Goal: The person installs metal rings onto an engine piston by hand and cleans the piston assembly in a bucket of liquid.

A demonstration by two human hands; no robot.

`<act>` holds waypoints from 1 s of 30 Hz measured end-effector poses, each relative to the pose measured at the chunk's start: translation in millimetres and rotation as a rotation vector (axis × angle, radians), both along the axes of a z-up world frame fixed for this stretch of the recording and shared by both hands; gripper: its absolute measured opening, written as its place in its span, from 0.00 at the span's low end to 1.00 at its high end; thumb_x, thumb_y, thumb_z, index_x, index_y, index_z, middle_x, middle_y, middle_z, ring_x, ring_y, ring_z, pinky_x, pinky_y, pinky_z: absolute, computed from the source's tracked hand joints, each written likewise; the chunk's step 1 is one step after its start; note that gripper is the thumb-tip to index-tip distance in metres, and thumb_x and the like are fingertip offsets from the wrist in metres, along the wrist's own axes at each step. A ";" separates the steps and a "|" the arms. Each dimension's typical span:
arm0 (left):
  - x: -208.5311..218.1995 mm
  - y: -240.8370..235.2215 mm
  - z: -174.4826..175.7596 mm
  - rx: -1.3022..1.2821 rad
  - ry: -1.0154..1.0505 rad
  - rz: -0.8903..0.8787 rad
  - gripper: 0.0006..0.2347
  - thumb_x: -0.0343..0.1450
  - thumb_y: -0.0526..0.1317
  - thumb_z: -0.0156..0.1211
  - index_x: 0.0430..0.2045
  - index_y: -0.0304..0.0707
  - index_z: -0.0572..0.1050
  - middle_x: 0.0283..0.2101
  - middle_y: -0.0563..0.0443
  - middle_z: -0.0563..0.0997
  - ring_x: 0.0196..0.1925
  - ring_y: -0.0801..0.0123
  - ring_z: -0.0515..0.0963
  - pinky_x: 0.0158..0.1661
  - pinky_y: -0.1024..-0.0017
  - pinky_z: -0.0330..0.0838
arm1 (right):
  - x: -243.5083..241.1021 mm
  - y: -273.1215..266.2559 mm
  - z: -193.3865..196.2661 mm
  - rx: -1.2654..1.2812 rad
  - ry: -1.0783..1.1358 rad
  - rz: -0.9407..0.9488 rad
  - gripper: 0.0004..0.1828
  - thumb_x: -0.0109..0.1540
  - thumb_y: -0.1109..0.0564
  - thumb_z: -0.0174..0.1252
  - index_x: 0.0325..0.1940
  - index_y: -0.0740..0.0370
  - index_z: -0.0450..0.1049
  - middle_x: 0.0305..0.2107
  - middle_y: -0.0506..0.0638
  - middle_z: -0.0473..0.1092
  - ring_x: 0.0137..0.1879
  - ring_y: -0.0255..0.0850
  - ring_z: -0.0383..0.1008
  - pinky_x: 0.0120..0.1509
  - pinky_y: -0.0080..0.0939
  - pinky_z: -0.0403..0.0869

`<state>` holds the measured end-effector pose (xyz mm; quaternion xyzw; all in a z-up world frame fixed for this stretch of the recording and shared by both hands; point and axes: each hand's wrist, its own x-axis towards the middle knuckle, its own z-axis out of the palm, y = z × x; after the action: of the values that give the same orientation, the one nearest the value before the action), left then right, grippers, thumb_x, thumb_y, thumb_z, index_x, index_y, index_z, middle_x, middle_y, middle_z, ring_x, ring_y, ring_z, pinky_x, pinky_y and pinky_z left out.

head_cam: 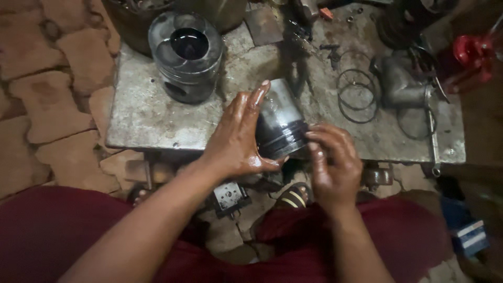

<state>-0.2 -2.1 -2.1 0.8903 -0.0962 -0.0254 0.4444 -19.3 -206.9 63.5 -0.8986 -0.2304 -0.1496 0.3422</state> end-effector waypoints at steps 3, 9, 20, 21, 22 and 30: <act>2.9 1.5 0.5 0.001 -0.085 -0.011 0.65 0.46 0.59 0.83 0.71 0.50 0.34 0.73 0.28 0.49 0.73 0.28 0.50 0.69 0.41 0.46 | 6.6 6.2 11.3 -0.240 -0.175 0.149 0.11 0.61 0.67 0.62 0.47 0.60 0.76 0.46 0.53 0.75 0.57 0.51 0.76 0.63 0.48 0.74; -0.9 0.0 2.9 -0.040 -0.028 0.013 0.61 0.50 0.58 0.81 0.73 0.52 0.37 0.70 0.29 0.55 0.71 0.30 0.57 0.69 0.43 0.53 | 8.4 4.4 19.0 -0.147 -0.004 0.067 0.09 0.66 0.66 0.61 0.50 0.60 0.76 0.49 0.53 0.75 0.59 0.49 0.76 0.64 0.46 0.75; 0.5 1.5 1.7 -0.034 -0.111 0.002 0.62 0.49 0.60 0.81 0.71 0.46 0.37 0.65 0.29 0.58 0.68 0.30 0.59 0.68 0.40 0.53 | 4.2 4.8 9.7 -0.012 0.110 -0.067 0.09 0.69 0.63 0.60 0.52 0.58 0.79 0.48 0.53 0.73 0.57 0.47 0.73 0.62 0.45 0.73; 1.9 2.5 1.9 -0.026 -0.112 0.002 0.62 0.49 0.60 0.81 0.71 0.46 0.37 0.65 0.29 0.57 0.68 0.30 0.59 0.68 0.40 0.53 | 4.7 6.9 9.3 -0.094 0.036 -0.045 0.09 0.67 0.63 0.61 0.51 0.57 0.80 0.47 0.53 0.73 0.56 0.47 0.73 0.60 0.44 0.74; 2.8 2.6 2.1 -0.024 -0.110 0.004 0.63 0.49 0.60 0.81 0.72 0.47 0.37 0.66 0.28 0.57 0.69 0.29 0.58 0.68 0.40 0.53 | 5.6 8.5 9.3 -0.176 -0.038 -0.022 0.10 0.65 0.62 0.62 0.50 0.56 0.81 0.46 0.54 0.73 0.55 0.47 0.73 0.58 0.43 0.74; -1.1 1.8 -3.0 -0.049 -0.176 0.013 0.63 0.50 0.62 0.81 0.72 0.47 0.35 0.67 0.24 0.55 0.69 0.28 0.57 0.68 0.39 0.53 | 5.7 3.0 11.1 -0.183 -0.037 -0.047 0.12 0.66 0.64 0.63 0.52 0.54 0.80 0.47 0.53 0.72 0.55 0.49 0.72 0.59 0.48 0.72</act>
<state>-1.3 -0.3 -5.0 0.8786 -0.1298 0.0583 0.4559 -13.6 -203.9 74.6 -0.9284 -0.2281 -0.1526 0.2505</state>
